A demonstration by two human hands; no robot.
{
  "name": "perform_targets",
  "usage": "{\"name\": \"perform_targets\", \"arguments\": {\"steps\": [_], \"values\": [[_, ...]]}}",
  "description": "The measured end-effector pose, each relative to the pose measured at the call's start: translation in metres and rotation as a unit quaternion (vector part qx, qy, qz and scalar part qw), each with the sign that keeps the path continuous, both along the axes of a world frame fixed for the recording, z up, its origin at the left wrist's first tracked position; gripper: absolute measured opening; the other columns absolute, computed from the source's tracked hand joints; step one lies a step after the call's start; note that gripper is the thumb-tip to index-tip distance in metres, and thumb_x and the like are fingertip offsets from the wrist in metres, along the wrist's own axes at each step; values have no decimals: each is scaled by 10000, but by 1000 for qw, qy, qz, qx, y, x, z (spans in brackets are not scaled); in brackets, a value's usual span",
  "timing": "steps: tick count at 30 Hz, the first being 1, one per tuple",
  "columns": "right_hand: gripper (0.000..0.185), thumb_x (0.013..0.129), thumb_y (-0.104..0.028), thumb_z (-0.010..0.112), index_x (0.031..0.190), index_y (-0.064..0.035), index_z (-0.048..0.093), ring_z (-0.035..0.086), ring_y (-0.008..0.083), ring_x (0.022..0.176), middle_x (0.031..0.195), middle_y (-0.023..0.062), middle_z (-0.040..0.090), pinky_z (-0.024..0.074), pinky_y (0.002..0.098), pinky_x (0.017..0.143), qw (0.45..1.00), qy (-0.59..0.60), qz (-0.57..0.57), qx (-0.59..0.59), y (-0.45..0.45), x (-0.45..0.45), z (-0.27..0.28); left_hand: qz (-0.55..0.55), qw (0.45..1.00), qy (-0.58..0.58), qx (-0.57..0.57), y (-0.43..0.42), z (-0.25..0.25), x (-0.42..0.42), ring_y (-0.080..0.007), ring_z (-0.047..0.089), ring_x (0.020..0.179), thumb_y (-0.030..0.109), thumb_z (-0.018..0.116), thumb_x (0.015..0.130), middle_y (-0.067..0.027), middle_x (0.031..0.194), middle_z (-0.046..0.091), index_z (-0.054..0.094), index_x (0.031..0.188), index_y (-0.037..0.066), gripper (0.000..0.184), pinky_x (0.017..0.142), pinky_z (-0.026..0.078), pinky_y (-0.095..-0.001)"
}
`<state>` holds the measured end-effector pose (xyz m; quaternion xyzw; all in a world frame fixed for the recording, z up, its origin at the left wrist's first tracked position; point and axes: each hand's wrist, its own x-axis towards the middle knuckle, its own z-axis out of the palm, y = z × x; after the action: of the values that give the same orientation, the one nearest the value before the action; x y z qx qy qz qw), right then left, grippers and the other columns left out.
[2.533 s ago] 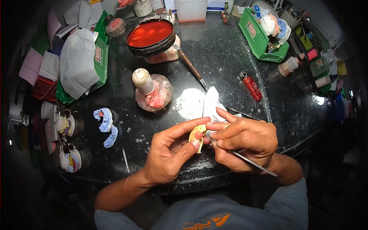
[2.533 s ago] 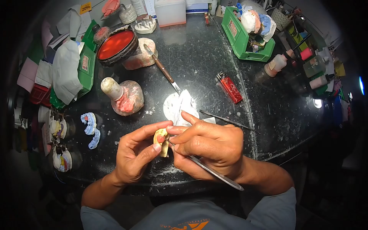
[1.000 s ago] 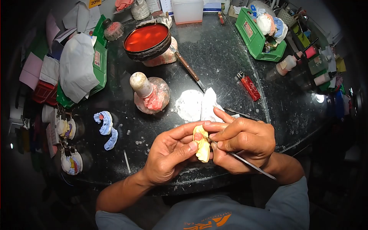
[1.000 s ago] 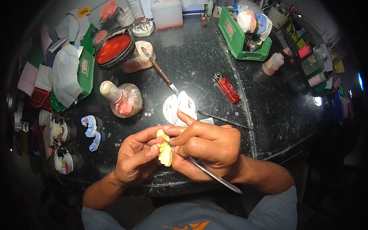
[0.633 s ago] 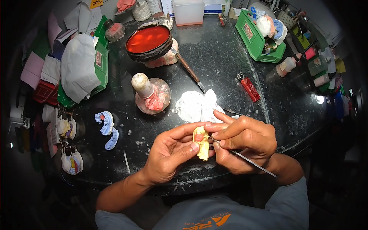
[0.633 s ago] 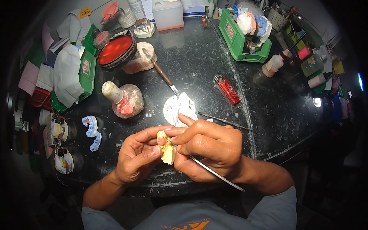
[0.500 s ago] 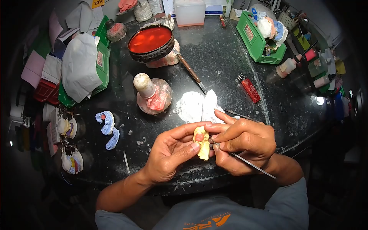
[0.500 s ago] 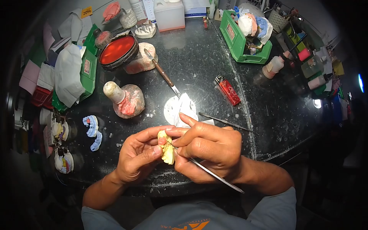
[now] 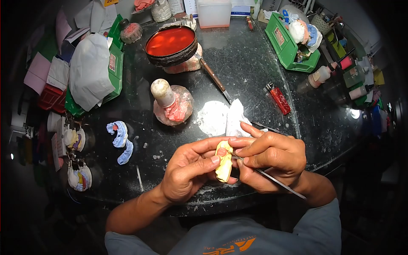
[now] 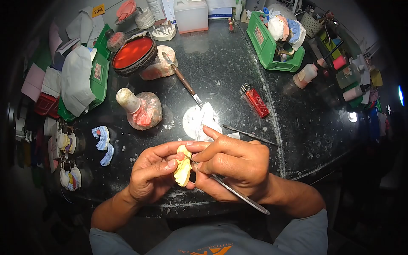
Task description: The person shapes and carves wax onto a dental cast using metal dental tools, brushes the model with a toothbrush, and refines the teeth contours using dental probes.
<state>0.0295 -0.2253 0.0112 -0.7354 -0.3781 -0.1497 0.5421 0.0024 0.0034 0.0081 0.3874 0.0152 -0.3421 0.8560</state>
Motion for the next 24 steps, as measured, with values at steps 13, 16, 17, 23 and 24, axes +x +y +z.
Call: {"name": "perform_targets", "arguments": {"steps": [13,16,17,23,24], "values": [[140,776,-3,853,810,-20,719,821,293,926,879,112,760,655,452,939,999,8,-28,19,2,-3,2,0,991,-121,59,2,-6,-2,-321,700,1232,98,610,1036,-263,1400,640,475,1512,-108,536,974,636,-408],[147,744,27,824,779,-24,690,822,290,908,848,109,744,666,432,916,999,9,-34,15,4,-4,4,15,986,-147,72,-1,-7,-4,-303,691,1249,61,612,1036,-255,1403,642,483,1503,-106,512,1001,618,-399],[150,733,38,809,768,-27,679,822,290,904,838,107,738,670,425,906,999,10,-35,7,2,-5,5,22,985,-153,79,-1,-7,-4,-296,688,1253,47,612,1038,-252,1403,643,486,1500,-105,502,1008,613,-396],[159,730,93,748,787,-10,641,811,333,944,838,128,707,661,473,940,1000,17,-11,7,-2,-5,8,27,984,-152,89,-2,-3,-5,-212,664,1275,-38,632,1034,-202,1443,618,466,1525,-81,520,1011,592,-292],[163,742,107,745,815,4,643,806,357,965,853,144,701,650,506,974,1000,15,3,4,-3,-5,8,29,983,-158,91,-3,-3,-5,-211,665,1274,-49,637,1027,-203,1438,621,471,1517,-81,519,1008,594,-286]]}}
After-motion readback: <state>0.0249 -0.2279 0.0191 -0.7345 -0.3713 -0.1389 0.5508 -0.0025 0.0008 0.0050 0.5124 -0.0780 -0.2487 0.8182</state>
